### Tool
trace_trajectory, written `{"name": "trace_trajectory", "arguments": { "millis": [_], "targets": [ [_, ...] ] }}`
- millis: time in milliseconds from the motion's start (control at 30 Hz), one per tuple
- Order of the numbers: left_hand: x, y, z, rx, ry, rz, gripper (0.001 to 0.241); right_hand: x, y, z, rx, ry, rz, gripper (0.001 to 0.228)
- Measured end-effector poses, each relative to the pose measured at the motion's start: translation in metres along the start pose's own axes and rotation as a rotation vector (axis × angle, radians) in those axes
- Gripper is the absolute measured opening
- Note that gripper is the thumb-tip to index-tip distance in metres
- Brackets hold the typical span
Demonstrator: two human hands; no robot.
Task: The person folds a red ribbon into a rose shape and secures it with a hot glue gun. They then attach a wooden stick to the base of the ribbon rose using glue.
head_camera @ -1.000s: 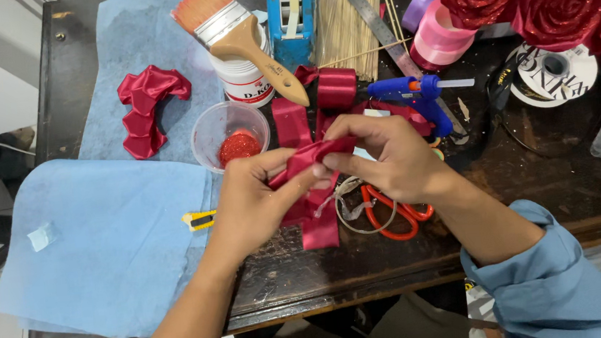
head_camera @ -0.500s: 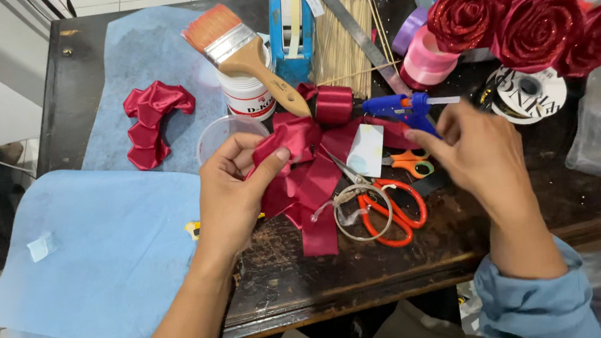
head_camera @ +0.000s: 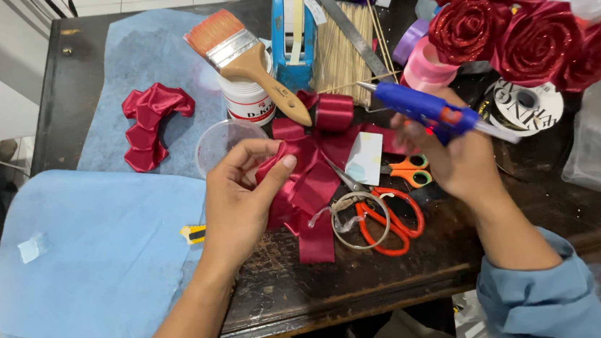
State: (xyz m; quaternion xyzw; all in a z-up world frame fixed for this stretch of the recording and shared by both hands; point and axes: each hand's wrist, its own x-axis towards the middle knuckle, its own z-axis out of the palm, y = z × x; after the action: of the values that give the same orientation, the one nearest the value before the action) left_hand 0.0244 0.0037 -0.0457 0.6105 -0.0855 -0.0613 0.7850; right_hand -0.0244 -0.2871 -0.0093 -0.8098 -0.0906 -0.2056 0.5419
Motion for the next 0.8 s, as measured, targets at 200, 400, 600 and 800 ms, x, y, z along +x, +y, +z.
{"name": "trace_trajectory", "arguments": {
  "millis": [200, 400, 600, 800],
  "targets": [
    [-0.012, 0.030, 0.010, 0.041, -0.035, 0.087, 0.036, -0.029, 0.020, 0.009, 0.086, 0.034, 0.093, 0.029],
    [-0.018, 0.037, 0.016, 0.293, -0.063, 0.215, 0.020, -0.027, 0.025, 0.006, -0.025, -0.091, -0.016, 0.023],
    [-0.020, 0.039, 0.019, 0.263, -0.084, 0.232, 0.030, -0.029, 0.028, 0.002, -0.115, -0.116, -0.042, 0.027],
    [-0.021, 0.041, 0.021, 0.250, -0.086, 0.223, 0.031, -0.025, 0.028, 0.000, -0.153, -0.146, -0.002, 0.030]
  ]
}}
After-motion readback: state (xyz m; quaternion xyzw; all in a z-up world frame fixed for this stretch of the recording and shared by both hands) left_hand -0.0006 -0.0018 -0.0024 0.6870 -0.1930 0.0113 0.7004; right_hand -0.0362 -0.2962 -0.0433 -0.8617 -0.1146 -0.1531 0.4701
